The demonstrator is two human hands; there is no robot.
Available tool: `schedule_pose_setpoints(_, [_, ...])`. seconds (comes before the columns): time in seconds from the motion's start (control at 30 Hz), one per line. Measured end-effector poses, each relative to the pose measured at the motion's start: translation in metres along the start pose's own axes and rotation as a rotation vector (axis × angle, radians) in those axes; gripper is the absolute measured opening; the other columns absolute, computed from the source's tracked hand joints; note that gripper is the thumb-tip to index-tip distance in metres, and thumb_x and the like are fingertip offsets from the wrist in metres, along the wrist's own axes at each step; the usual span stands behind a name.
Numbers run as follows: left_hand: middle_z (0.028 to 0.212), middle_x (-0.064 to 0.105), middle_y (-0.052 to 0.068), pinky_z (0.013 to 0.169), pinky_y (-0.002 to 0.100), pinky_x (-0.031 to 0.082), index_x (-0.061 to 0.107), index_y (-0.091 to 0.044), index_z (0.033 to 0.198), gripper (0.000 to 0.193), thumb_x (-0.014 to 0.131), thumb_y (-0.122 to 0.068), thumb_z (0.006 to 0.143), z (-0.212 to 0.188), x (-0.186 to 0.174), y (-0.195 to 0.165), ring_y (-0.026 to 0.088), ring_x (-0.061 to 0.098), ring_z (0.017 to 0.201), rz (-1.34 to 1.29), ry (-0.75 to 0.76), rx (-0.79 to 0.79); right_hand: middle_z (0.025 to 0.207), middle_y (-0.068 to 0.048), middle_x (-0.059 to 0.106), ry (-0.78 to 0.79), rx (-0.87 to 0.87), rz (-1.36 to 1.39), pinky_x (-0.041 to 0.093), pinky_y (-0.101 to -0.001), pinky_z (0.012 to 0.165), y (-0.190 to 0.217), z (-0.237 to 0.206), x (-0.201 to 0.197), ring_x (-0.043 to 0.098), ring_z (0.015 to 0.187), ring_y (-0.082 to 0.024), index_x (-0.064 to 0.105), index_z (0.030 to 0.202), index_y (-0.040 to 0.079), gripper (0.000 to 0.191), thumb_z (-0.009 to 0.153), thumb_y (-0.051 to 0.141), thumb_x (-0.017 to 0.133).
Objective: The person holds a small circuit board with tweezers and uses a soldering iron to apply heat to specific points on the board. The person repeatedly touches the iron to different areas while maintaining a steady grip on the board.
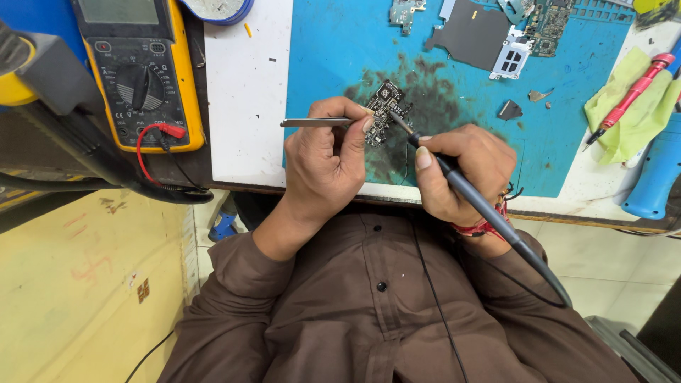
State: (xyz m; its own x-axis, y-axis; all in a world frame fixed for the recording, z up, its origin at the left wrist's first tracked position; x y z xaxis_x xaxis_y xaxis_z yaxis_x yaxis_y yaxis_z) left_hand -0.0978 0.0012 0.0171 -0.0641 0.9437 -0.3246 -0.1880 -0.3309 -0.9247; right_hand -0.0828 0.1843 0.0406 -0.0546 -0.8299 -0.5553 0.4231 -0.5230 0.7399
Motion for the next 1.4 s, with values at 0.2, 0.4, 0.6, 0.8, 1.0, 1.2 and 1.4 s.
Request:
schedule_pose_setpoints(0.2, [0.102, 0.073, 0.005, 0.064, 0.021, 0.054, 0.058, -0.004, 0.117, 0.012, 0.068, -0.005, 0.109, -0.017, 0.005, -0.001, 0.006, 0.067, 0.072, -0.040, -0.023, 0.001, 0.091, -0.013, 0.064, -0.102, -0.053, -0.115, 0.046, -0.0362, 0.063, 0.002, -0.017, -0.007, 0.061, 0.076, -0.031, 0.067, 0.109, -0.001, 0.021, 0.099, 0.011, 0.081])
schedule_pose_setpoints(0.4, [0.094, 0.072, 0.004, 0.064, 0.022, 0.052, 0.059, -0.003, 0.115, 0.013, 0.069, -0.005, 0.107, -0.017, 0.016, 0.006, 0.007, 0.065, 0.072, -0.029, -0.014, -0.056, 0.088, -0.011, 0.067, -0.043, 0.018, 0.008, 0.048, -0.0329, 0.062, -0.019, -0.025, -0.009, 0.065, 0.068, -0.024, 0.067, 0.108, 0.000, 0.016, 0.103, 0.014, 0.073])
schedule_pose_setpoints(0.6, [0.098, 0.073, 0.005, 0.062, 0.021, 0.054, 0.059, -0.003, 0.115, 0.012, 0.068, -0.004, 0.108, -0.022, 0.025, 0.002, 0.008, 0.068, 0.075, -0.015, -0.012, -0.014, 0.090, -0.013, 0.071, -0.018, -0.021, 0.050, 0.050, -0.0320, 0.062, -0.022, -0.031, -0.011, 0.065, 0.066, -0.024, 0.063, 0.098, 0.002, 0.007, 0.101, 0.007, 0.068])
schedule_pose_setpoints(0.8, [0.099, 0.072, 0.006, 0.061, 0.020, 0.054, 0.059, -0.003, 0.114, 0.011, 0.068, -0.003, 0.107, -0.016, 0.025, 0.000, 0.008, 0.068, 0.075, -0.004, -0.010, 0.010, 0.087, -0.012, 0.071, -0.011, -0.041, 0.027, 0.049, -0.0323, 0.061, -0.019, -0.023, -0.010, 0.065, 0.069, -0.025, 0.064, 0.097, 0.002, 0.006, 0.098, 0.005, 0.069])
schedule_pose_setpoints(1.0, [0.096, 0.073, 0.005, 0.065, 0.022, 0.054, 0.059, -0.003, 0.113, 0.010, 0.067, -0.004, 0.107, -0.007, 0.023, 0.000, 0.008, 0.068, 0.074, -0.004, -0.010, 0.004, 0.090, -0.012, 0.072, 0.006, -0.038, 0.033, 0.050, -0.0318, 0.062, -0.017, -0.014, -0.009, 0.066, 0.067, -0.024, 0.063, 0.098, 0.002, 0.007, 0.100, 0.005, 0.069])
schedule_pose_setpoints(1.2, [0.096, 0.072, 0.006, 0.064, 0.023, 0.053, 0.060, -0.003, 0.113, 0.009, 0.068, -0.003, 0.107, 0.002, 0.024, -0.002, 0.008, 0.067, 0.073, 0.002, -0.009, 0.009, 0.088, -0.012, 0.071, 0.007, -0.034, 0.020, 0.050, -0.0315, 0.061, -0.019, -0.005, -0.011, 0.066, 0.071, -0.025, 0.064, 0.096, 0.002, 0.007, 0.098, 0.005, 0.070])
schedule_pose_setpoints(1.4, [0.097, 0.072, 0.005, 0.061, 0.020, 0.053, 0.060, -0.003, 0.114, 0.010, 0.067, -0.003, 0.107, 0.005, 0.030, 0.000, 0.007, 0.068, 0.074, -0.020, -0.006, -0.001, 0.089, -0.012, 0.072, 0.005, -0.038, 0.029, 0.050, -0.0309, 0.062, -0.024, -0.004, -0.015, 0.066, 0.068, -0.023, 0.064, 0.097, 0.002, 0.007, 0.100, 0.006, 0.070])
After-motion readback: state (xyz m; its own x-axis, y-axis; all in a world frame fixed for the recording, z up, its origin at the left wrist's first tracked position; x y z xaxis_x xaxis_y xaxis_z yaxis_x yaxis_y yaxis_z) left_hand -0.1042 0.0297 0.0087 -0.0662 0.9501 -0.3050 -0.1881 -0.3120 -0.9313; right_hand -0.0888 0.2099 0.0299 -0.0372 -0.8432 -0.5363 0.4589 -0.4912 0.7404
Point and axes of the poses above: each hand's wrist, its own z-axis towards the middle knuckle, its own x-axis out of the palm, y = z × x, the point moved 9 cm from there along z, towards the middle knuckle
